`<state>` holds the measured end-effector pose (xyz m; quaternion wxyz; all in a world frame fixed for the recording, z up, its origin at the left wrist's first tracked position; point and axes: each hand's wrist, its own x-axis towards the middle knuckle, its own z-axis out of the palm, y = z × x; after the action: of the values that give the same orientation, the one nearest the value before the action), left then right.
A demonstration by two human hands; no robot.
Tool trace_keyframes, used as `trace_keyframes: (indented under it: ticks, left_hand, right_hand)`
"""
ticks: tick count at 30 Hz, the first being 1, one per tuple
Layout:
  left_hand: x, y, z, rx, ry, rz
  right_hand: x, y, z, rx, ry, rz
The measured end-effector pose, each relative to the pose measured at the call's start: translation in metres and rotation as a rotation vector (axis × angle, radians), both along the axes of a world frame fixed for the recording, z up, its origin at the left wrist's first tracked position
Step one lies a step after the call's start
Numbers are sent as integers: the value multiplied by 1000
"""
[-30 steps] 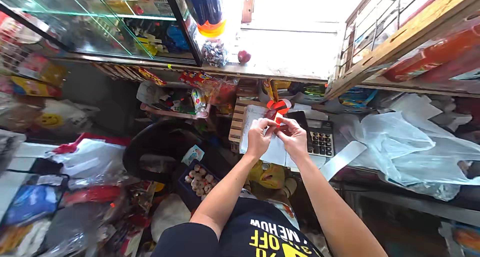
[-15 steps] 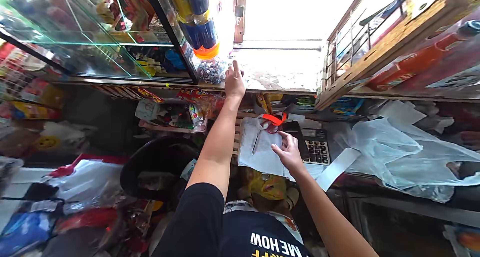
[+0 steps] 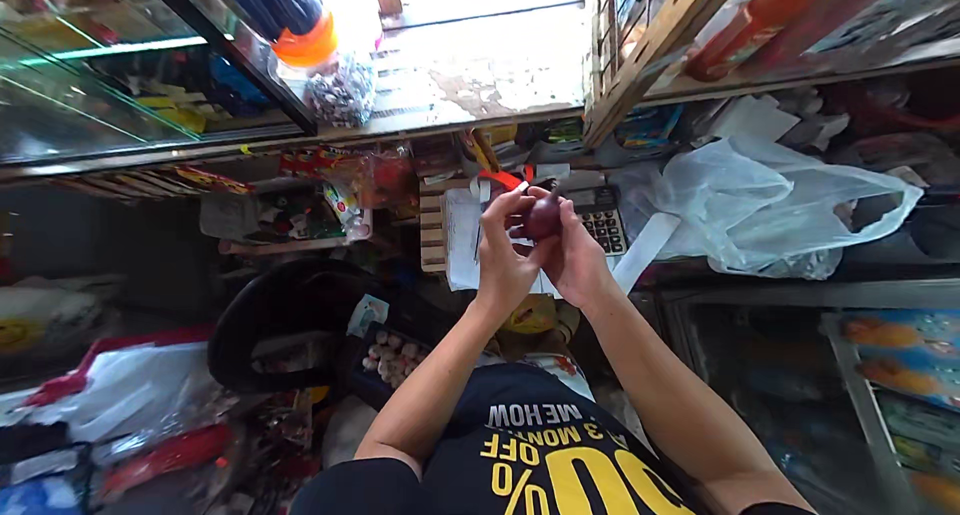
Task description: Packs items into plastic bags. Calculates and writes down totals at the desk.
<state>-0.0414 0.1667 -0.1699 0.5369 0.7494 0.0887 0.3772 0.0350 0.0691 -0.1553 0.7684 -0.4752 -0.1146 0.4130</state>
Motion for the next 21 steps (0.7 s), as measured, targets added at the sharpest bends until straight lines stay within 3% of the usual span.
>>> trace_keyframes:
  ticks: [5, 10, 16, 18, 21]
  left_hand:
    - [-30, 5, 11, -214, 212, -68]
    - [-25, 11, 22, -154, 410, -100]
    - [-12, -1, 15, -14, 359, 67]
    - [-10, 1, 11, -136, 382, 18]
    - [-6, 11, 6, -619, 463, -232]
  right_hand:
    - [-6, -19, -7, -93, 13, -57]
    - [-13, -22, -6, -170, -60, -58]
    - [-17, -22, -5, -166, -64, -73]
    - [-16, -23, -7, -158, -45, -65]
    - [-17, -21, -10, -125, -15, -49]
